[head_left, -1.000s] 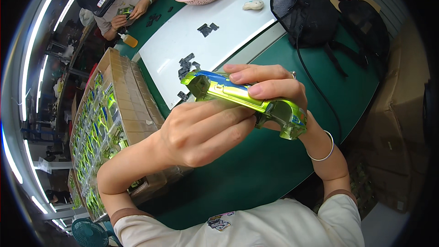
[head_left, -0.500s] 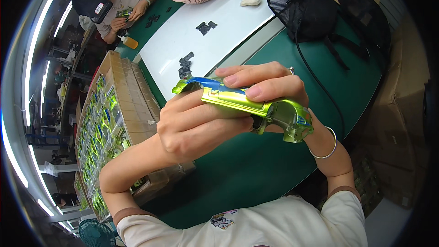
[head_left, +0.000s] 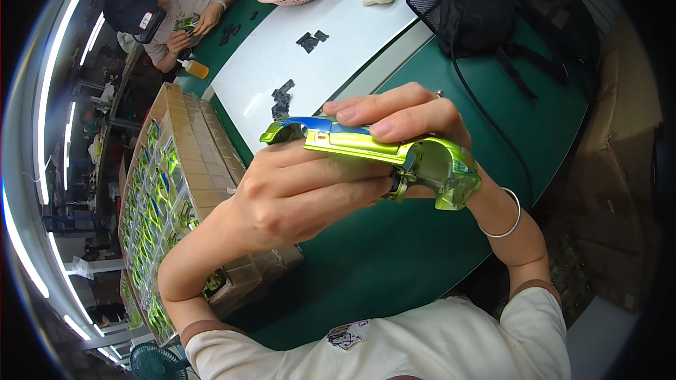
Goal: The person picks up a lime green toy car body from a tray and inserts small black components into the interior. They rotate the car to check the fit and alignment of the parts. The person repeats this process with several other toy car bodies, handling them one at a time.
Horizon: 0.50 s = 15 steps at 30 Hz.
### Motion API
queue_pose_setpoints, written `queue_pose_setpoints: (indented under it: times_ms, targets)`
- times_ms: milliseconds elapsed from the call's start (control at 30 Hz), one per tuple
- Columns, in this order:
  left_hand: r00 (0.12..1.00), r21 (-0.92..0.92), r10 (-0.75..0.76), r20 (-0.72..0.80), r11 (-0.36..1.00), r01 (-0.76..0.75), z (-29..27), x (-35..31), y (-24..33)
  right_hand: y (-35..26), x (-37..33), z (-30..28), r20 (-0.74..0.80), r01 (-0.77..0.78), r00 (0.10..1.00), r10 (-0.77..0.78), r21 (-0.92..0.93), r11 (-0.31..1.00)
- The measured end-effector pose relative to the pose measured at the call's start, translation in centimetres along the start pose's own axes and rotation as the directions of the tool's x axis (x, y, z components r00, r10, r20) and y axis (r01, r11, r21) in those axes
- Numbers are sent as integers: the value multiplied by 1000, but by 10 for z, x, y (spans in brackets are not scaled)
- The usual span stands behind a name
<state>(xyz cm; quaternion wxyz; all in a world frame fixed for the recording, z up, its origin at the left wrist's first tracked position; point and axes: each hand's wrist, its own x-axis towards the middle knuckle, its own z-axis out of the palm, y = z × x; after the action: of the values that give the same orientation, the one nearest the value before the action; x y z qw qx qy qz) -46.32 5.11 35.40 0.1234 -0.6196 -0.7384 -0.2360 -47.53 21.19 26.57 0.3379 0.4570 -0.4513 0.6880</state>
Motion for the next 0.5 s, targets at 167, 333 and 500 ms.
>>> queue_pose_setpoints:
  times_ms: [167, 333, 500]
  targets:
    - [989, -54, -39, 145, 997, 47, -9, 1, -3, -1, -1, 1, 2, -29, 1000, 29, -49, 998]
    - [976, -148, -59, 208, 985, 91, -15, 2, -6, 0, 0, 0, 22, -42, 999, 43, -43, 998]
    - [982, -105, -82, 168, 989, 101, -12, -2, -5, -1, 1, 1, 33, -65, 997, 66, -34, 997]
